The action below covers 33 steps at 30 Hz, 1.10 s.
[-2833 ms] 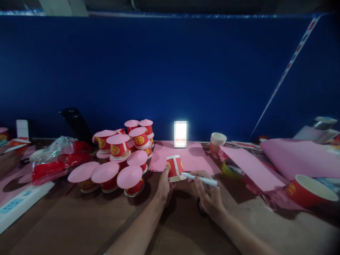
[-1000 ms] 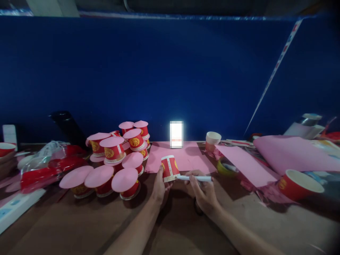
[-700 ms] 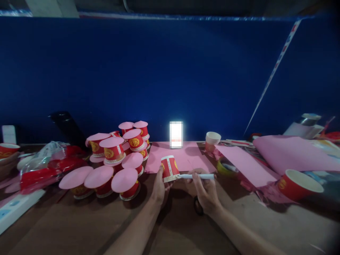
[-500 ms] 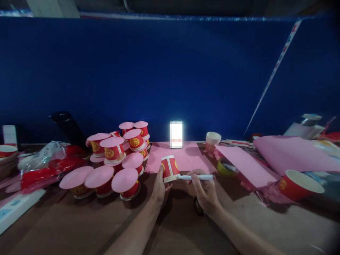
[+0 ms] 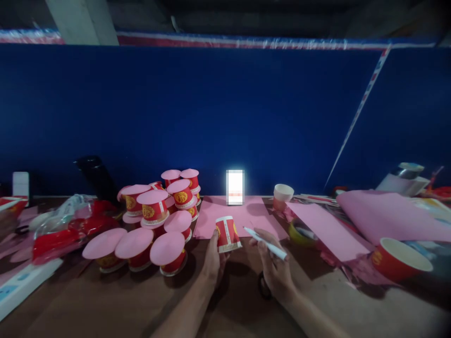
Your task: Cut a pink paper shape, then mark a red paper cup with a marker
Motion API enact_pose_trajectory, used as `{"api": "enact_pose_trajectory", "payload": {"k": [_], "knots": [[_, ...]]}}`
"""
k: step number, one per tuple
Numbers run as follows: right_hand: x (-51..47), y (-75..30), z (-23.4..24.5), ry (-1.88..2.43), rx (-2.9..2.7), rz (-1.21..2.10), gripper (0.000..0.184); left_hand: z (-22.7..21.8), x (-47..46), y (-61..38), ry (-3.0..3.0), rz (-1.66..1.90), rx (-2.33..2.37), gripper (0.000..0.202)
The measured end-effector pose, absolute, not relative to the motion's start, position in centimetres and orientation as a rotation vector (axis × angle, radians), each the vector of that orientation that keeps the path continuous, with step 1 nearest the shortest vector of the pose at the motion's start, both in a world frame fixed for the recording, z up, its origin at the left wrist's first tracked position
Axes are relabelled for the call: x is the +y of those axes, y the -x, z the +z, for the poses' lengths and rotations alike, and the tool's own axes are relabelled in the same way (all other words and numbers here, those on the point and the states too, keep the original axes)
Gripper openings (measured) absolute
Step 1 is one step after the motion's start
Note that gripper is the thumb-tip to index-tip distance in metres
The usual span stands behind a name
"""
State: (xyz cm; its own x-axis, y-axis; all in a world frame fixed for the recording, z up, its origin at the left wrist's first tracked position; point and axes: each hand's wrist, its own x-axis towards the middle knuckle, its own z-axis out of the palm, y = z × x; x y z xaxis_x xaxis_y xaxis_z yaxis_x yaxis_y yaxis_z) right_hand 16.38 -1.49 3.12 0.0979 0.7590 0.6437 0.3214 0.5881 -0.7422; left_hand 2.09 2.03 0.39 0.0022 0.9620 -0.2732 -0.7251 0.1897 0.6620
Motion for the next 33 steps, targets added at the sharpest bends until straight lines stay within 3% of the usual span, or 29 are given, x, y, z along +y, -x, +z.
{"api": "enact_pose_trajectory", "payload": {"k": [6, 13, 20, 33], "knots": [[-0.4, -16.6, 1.3, 0.995, -1.578, 0.373, 0.029, -0.1, 2.0, -1.9, -0.405, 1.391, 0.697, 0.041], [0.0, -16.5, 0.3, 1.129, -1.740, 0.278, 0.024, 0.6, 1.7, -1.9, -0.254, 1.347, 0.724, 0.043], [0.9, -17.0, -1.5, 1.116, -1.923, 0.235, 0.044, 1.0, 1.5, -1.7, -0.159, 1.342, 0.764, 0.040], [1.5, -16.7, -2.1, 1.361, -2.192, 0.513, 0.072, -0.4, 1.8, -1.4, -0.136, 1.425, 0.764, 0.043]]}}
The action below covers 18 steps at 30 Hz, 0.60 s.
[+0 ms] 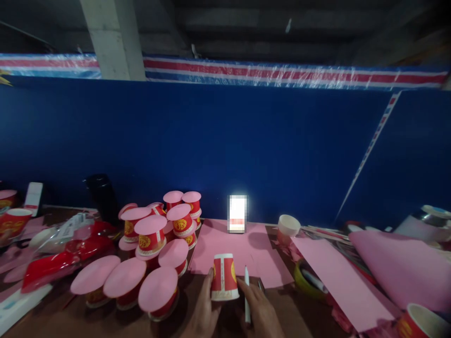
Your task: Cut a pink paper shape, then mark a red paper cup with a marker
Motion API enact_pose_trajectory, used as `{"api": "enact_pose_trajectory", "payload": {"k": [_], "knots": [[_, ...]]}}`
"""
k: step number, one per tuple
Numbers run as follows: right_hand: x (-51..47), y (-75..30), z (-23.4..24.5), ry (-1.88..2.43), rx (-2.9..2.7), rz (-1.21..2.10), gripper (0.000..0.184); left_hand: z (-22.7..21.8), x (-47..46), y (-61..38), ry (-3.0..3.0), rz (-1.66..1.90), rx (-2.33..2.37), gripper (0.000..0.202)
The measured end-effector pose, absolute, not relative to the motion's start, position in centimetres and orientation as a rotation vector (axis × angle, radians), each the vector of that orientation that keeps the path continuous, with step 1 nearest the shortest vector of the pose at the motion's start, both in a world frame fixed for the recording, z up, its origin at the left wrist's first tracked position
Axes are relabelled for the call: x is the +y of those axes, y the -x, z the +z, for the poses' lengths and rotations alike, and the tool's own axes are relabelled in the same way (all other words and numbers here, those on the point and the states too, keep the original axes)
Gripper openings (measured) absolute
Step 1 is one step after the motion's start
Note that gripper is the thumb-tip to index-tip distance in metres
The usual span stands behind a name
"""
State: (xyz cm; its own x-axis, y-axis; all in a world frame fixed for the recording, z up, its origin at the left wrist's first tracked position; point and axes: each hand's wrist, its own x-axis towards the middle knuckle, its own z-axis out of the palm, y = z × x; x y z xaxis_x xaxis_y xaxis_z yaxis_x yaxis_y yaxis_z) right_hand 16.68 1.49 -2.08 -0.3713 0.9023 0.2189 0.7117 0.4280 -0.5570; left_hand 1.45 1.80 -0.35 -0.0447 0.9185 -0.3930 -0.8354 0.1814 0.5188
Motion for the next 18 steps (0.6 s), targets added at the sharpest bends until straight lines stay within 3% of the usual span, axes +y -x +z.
{"api": "enact_pose_trajectory", "payload": {"k": [8, 18], "knots": [[1.2, -16.7, -1.8, 1.380, -2.186, 0.468, 0.074, 0.9, 1.4, -1.4, -0.156, 1.379, 0.770, 0.033], [1.1, -16.8, -1.8, 1.346, -2.209, 0.495, 0.074, 0.5, 1.6, -1.5, -0.173, 1.381, 0.724, 0.040]]}}
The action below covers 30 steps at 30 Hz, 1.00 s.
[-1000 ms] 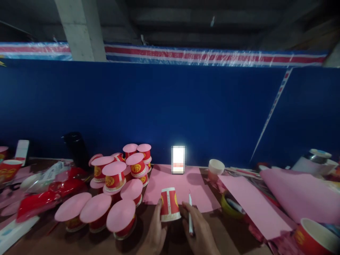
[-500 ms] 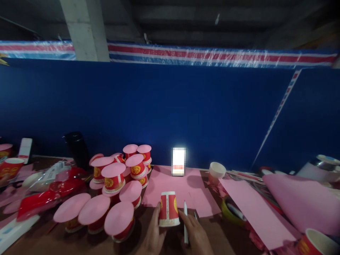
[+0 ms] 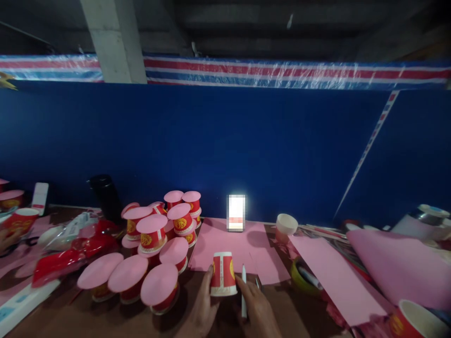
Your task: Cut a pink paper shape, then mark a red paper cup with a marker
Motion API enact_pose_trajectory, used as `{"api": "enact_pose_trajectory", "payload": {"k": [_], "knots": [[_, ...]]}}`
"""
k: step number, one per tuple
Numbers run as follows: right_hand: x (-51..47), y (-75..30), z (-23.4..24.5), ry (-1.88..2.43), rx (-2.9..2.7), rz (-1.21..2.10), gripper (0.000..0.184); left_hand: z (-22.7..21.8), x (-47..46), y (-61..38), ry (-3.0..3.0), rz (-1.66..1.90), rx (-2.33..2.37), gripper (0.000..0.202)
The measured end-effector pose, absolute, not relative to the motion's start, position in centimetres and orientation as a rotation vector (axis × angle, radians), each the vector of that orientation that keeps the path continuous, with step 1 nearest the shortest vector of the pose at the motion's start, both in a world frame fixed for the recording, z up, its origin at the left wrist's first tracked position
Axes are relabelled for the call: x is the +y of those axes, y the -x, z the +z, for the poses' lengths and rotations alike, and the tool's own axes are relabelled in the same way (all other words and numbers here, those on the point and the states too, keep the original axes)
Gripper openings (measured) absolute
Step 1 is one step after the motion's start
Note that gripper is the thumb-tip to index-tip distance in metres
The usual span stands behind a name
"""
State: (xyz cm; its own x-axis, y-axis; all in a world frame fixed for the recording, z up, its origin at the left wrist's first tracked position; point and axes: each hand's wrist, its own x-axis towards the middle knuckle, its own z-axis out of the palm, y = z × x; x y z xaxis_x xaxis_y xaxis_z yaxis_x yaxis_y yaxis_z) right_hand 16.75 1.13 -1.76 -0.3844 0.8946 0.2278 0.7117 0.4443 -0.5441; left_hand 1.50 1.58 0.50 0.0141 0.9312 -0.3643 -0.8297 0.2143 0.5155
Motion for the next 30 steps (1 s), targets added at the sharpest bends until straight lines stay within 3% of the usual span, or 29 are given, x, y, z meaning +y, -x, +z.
{"api": "enact_pose_trajectory", "payload": {"k": [30], "knots": [[1.4, -16.6, -1.5, 1.445, -2.250, 0.482, 0.074, -0.4, 1.8, -1.3, -0.141, 1.410, 0.845, 0.044]]}}
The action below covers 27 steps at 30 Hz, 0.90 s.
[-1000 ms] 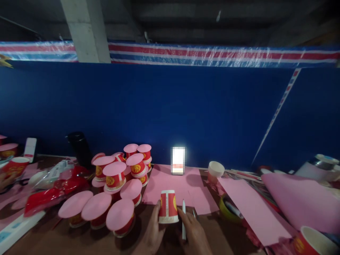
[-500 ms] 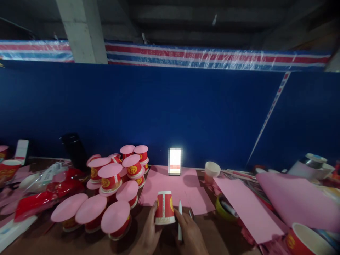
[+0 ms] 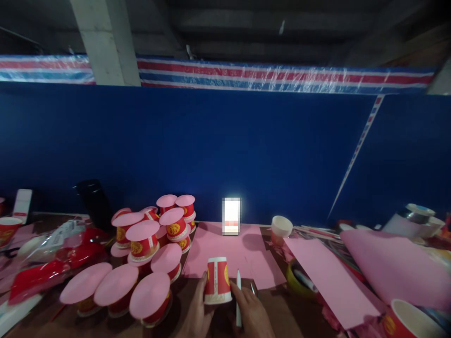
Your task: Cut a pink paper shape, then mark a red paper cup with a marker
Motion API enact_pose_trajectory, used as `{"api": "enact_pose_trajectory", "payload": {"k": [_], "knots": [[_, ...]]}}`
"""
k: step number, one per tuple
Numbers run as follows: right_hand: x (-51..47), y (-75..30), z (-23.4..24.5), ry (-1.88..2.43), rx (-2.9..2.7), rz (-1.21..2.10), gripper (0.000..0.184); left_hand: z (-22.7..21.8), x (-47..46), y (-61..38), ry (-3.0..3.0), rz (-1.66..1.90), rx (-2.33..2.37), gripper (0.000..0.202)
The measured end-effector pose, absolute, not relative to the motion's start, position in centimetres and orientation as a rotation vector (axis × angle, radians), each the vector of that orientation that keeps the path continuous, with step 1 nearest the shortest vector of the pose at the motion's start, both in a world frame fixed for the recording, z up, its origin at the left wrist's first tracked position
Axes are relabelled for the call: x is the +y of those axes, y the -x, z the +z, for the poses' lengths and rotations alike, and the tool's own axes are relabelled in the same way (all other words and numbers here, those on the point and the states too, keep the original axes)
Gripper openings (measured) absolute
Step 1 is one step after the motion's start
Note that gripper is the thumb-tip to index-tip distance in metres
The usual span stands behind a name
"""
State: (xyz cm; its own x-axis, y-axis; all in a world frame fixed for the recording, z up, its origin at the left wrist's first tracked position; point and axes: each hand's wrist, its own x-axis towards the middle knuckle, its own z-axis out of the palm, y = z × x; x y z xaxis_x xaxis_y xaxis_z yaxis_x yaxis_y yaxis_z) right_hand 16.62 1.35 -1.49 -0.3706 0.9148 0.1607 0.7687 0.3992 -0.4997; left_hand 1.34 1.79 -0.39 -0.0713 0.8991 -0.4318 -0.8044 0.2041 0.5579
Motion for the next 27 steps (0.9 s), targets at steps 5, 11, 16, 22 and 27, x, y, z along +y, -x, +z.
{"api": "enact_pose_trajectory", "payload": {"k": [5, 11, 16, 22, 27], "knots": [[1.5, -16.7, -1.9, 1.467, -2.261, 0.466, 0.073, -0.9, 1.8, -1.1, -0.156, 1.409, 0.854, 0.045], [1.7, -16.8, -2.1, 1.426, -2.270, 0.484, 0.073, -1.8, 1.9, -0.9, -0.142, 1.412, 0.830, 0.048], [2.3, -16.9, -3.5, 1.447, -2.308, 0.447, 0.074, -1.7, 1.9, -0.7, -0.135, 1.442, 0.819, 0.055], [2.7, -17.1, -6.2, 1.422, -2.273, 0.322, 0.068, -0.8, 1.6, -1.5, -0.136, 1.439, 0.770, 0.051], [2.6, -17.2, -7.3, 1.423, -2.226, 0.217, 0.061, -2.0, 1.1, -1.4, -0.298, 1.553, 0.835, 0.046]]}}
